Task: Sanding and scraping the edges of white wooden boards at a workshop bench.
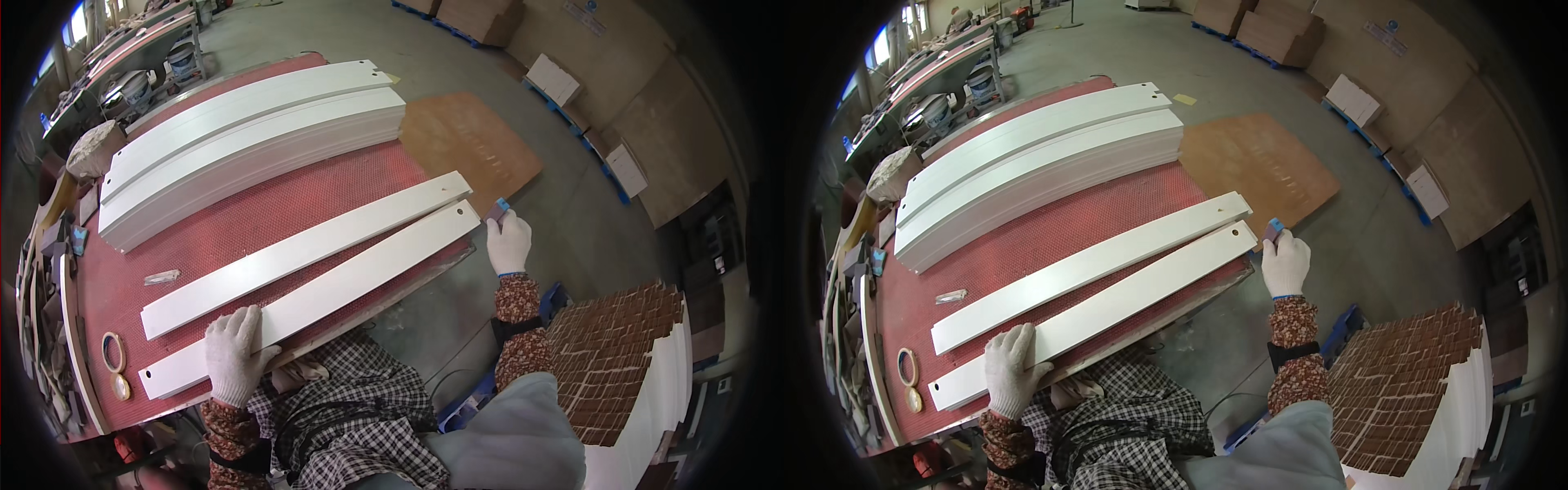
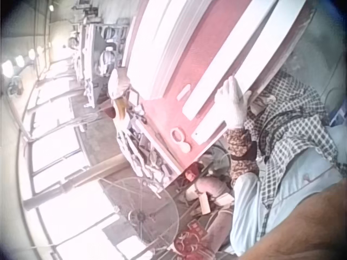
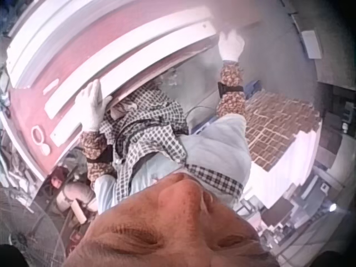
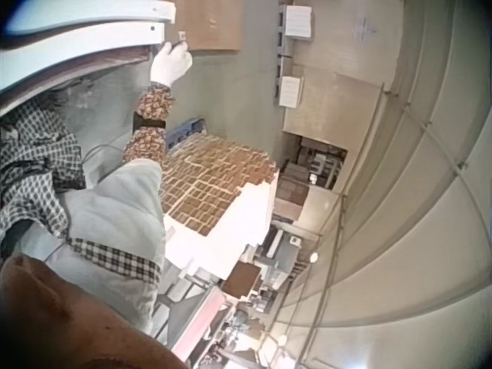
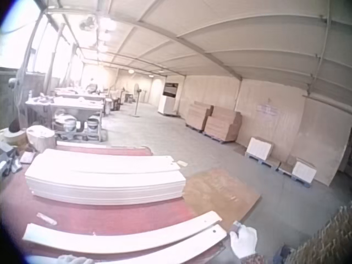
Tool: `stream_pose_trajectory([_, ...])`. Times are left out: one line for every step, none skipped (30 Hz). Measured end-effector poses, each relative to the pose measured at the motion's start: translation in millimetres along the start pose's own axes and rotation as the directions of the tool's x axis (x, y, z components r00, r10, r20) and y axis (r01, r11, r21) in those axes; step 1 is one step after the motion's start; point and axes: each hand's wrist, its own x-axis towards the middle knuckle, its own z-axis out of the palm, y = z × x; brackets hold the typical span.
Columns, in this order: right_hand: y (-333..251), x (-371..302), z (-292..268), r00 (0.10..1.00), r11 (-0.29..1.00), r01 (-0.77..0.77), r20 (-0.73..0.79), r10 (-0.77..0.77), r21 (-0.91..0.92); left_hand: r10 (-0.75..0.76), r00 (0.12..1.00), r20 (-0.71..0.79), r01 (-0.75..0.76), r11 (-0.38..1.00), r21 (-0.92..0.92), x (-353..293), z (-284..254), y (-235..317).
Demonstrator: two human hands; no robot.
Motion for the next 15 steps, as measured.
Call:
stream_pose_trajectory([-0.6, 0.5, 0.0, 1.0, 1.0, -0.001, -0.002, 0.001, 0.001, 0.001, 1.0, -0.001, -0.001, 1.0, 0.001, 0.6, -0.7, 0.6])
stream_pose_trajectory([-1.5, 1.0, -0.2, 0.996, 0.971, -0.087, 0.018, 0.086, 0.222, -0.007, 1.0, 0.022, 0.007, 1.0, -0.001, 1.0, -1.6, 1.7])
stream_pose_trajectory([-5.7, 2.1, -0.3, 0.986, 0.885, -0.168, 0.059, 0.158, 0.434, -0.022, 0.999, 0.046, 0.022, 1.0, -0.001, -0.2, -2.6, 2.5])
stream_pose_trajectory([-12.3, 1.9, -2.3, 0.992, 0.878, -0.128, 0.065, 0.11, 0.46, -0.026, 0.999, 0.044, 0.027, 1.0, 0.0, -0.7, -2.2, 2.4])
stream_pose_trajectory([-15.3, 3.0, -0.3, 0.992, 0.878, -0.125, 0.066, 0.106, 0.462, -0.015, 1.0, 0.023, 0.015, 1.0, 0.008, -0.7, -1.2, 2.3])
stream_pose_trajectory([-18.5, 2.2, 1.8, 0.995, 0.894, -0.078, 0.086, 0.045, 0.441, -0.002, 1.0, 0.005, 0.002, 1.0, 0.018, -1.6, -1.4, 1.4])
stream_pose_trajectory([-20.1, 2.0, 3.0, 0.994, 0.907, -0.031, 0.106, -0.016, 0.42, -0.004, 1.0, 0.005, 0.004, 1.0, 0.019, -1.8, -1.8, 1.4])
stream_pose_trajectory([-19.3, 6.7, 2.1, 0.995, 0.95, -0.036, 0.096, 0.007, 0.31, -0.002, 1.0, 0.004, 0.002, 1.0, 0.02, -1.4, -2.0, 2.1])
stream_pose_trajectory([-15.5, 16.3, 5.4, 1.0, 0.992, 0.005, -0.022, -0.002, 0.126, 0.001, 1.0, -0.001, -0.001, 1.0, 0.019, 0.7, -1.9, 2.3])
stream_pose_trajectory([-7.7, 19.3, 3.0, 1.0, 0.995, -0.008, -0.029, 0.011, 0.096, 0.002, 1.0, -0.004, -0.002, 1.0, 0.017, 2.7, -1.4, 2.0])
stream_pose_trajectory([-0.2, 21.6, 0.7, 0.999, 0.998, -0.023, -0.037, 0.025, 0.066, 0.023, 1.0, -0.004, -0.023, 1.0, 0.01, 5.0, -0.7, 1.7])
stream_pose_trajectory([-4.4, 25.8, -2.7, 0.999, 0.997, -0.014, -0.034, 0.017, 0.071, 0.032, 0.999, -0.004, -0.032, 0.999, 0.007, 5.1, -0.8, -0.2])
stream_pose_trajectory([-8.6, 28.7, -11.1, 0.995, 0.995, 0.102, 0.014, -0.102, -0.017, 0.026, 1.0, -0.004, -0.026, 1.0, 0.007, 5.5, -1.4, -0.6])
stream_pose_trajectory([-14.0, 31.0, -19.3, 0.974, 0.971, 0.221, 0.073, -0.214, -0.097, 0.02, 1.0, 0.004, -0.02, 1.0, -0.012, 6.6, -2.8, -1.1])
stream_pose_trajectory([-27.7, 31.8, -29.6, 0.972, 0.969, 0.23, 0.078, -0.223, -0.091, 0.008, 1.0, 0.013, -0.008, 1.0, -0.03, 5.0, -4.7, -1.8])
